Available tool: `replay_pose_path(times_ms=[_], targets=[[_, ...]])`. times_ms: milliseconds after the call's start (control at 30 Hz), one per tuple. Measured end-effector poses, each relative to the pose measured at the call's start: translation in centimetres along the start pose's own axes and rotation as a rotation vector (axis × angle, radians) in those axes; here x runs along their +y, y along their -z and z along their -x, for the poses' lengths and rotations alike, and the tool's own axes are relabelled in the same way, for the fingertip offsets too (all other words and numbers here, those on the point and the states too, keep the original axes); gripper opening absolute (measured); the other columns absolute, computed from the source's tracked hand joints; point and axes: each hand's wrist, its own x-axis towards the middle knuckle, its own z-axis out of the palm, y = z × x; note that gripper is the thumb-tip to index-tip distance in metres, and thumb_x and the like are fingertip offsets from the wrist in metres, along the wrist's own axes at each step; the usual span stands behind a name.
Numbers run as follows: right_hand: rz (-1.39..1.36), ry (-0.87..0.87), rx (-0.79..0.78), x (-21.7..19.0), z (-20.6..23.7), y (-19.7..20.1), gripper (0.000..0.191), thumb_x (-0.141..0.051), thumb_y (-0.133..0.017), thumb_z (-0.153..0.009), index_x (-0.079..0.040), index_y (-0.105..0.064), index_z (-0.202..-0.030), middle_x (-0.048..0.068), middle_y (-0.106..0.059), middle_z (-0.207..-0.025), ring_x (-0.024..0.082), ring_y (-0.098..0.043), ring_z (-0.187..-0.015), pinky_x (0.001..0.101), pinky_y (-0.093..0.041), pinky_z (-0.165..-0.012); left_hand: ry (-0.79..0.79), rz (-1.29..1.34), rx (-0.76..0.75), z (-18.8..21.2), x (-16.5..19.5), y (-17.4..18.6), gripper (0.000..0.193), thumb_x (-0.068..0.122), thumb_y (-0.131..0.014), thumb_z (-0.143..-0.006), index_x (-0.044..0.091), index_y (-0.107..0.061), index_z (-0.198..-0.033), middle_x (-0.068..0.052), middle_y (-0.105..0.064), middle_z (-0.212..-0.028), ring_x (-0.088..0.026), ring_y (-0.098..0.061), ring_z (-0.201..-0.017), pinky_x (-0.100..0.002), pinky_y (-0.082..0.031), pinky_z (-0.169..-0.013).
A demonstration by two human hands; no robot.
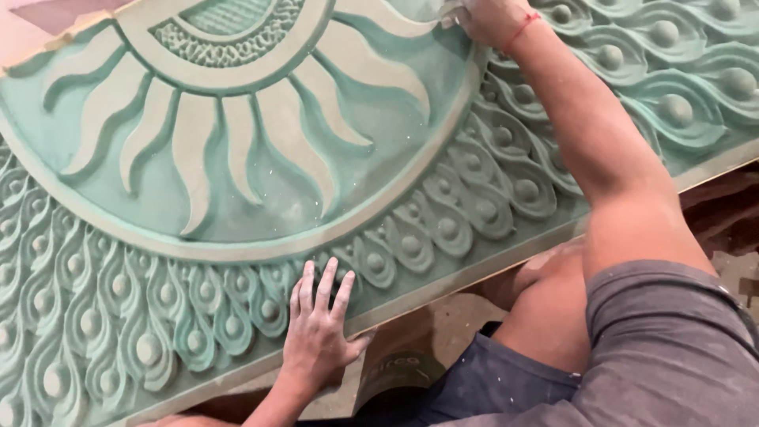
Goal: The person carves a decorative sun and wave pattern into a large green panel using a small handheld tool. They work methodically along the edges and inner details of the sun motif, removing material to define the shapes.
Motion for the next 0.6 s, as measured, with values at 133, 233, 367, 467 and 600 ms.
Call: replay_pose_path(times_ms=[133,233,367,467,600], targets=[[-0.060,-0.014,0.015,0.0,0.2,0.6,0.028,-0.028,-0.061,-0.106,-0.006,-0.079,-0.109,0.019,-0.073,-0.090,0.037,-0.071,-0.075,0.0477,-0.057,-0.068,-0.007,0.005,0.001,-0.2,-0.2,-0.3,0.105,0.049,-0.088,-0.057,0.008,-0.047,-0.144,-0.020,-0.034,-0.155,-0.049,-0.028,-0.143,-0.060,-0.026,-0.113],[-0.070,0.060,0.048,-1.2,-0.2,0.4,0.026,-0.027,-0.063,-0.106,-0.005,-0.077,-0.112,0.018,-0.074,-0.094,0.036,-0.071,-0.081,0.0463,-0.056,-0.072,-0.020,-0.004,0.042,-0.1,-0.3,-0.5,0.103,0.051,-0.087,-0.060,0.008,-0.047,-0.144,-0.019,-0.035,-0.156,-0.048,-0.029,-0.144,-0.059,-0.027,-0.114],[-0.139,0.104,0.046,-3.3,-0.3,0.3,0.023,-0.022,-0.069,-0.100,-0.007,-0.075,-0.116,0.017,-0.074,-0.100,0.036,-0.070,-0.087,0.0461,-0.055,-0.075,-0.031,0.006,0.043,0.0,-0.3,-0.5,0.103,0.050,-0.087,-0.060,0.007,-0.047,-0.144,-0.020,-0.035,-0.155,-0.049,-0.029,-0.143,-0.059,-0.028,-0.113],[-0.144,0.214,0.116,-5.7,-0.8,0.3,0.019,-0.019,-0.074,-0.094,-0.007,-0.071,-0.109,0.016,-0.073,-0.101,0.036,-0.070,-0.092,0.0453,-0.055,-0.078,-0.027,-0.003,0.049,-0.1,-0.2,-0.5,0.102,0.049,-0.087,-0.060,0.008,-0.048,-0.145,-0.020,-0.036,-0.155,-0.049,-0.029,-0.143,-0.060,-0.028,-0.113],[-0.138,0.266,0.234,-8.8,-2.2,-0.6,0.012,-0.014,-0.073,-0.094,-0.006,-0.067,-0.101,0.012,-0.071,-0.095,0.034,-0.071,-0.095,0.0443,-0.054,-0.080,-0.022,-0.002,0.042,-0.1,-0.2,-0.5,0.100,0.049,-0.086,-0.062,0.008,-0.048,-0.145,-0.020,-0.036,-0.155,-0.048,-0.029,-0.143,-0.059,-0.028,-0.113]])
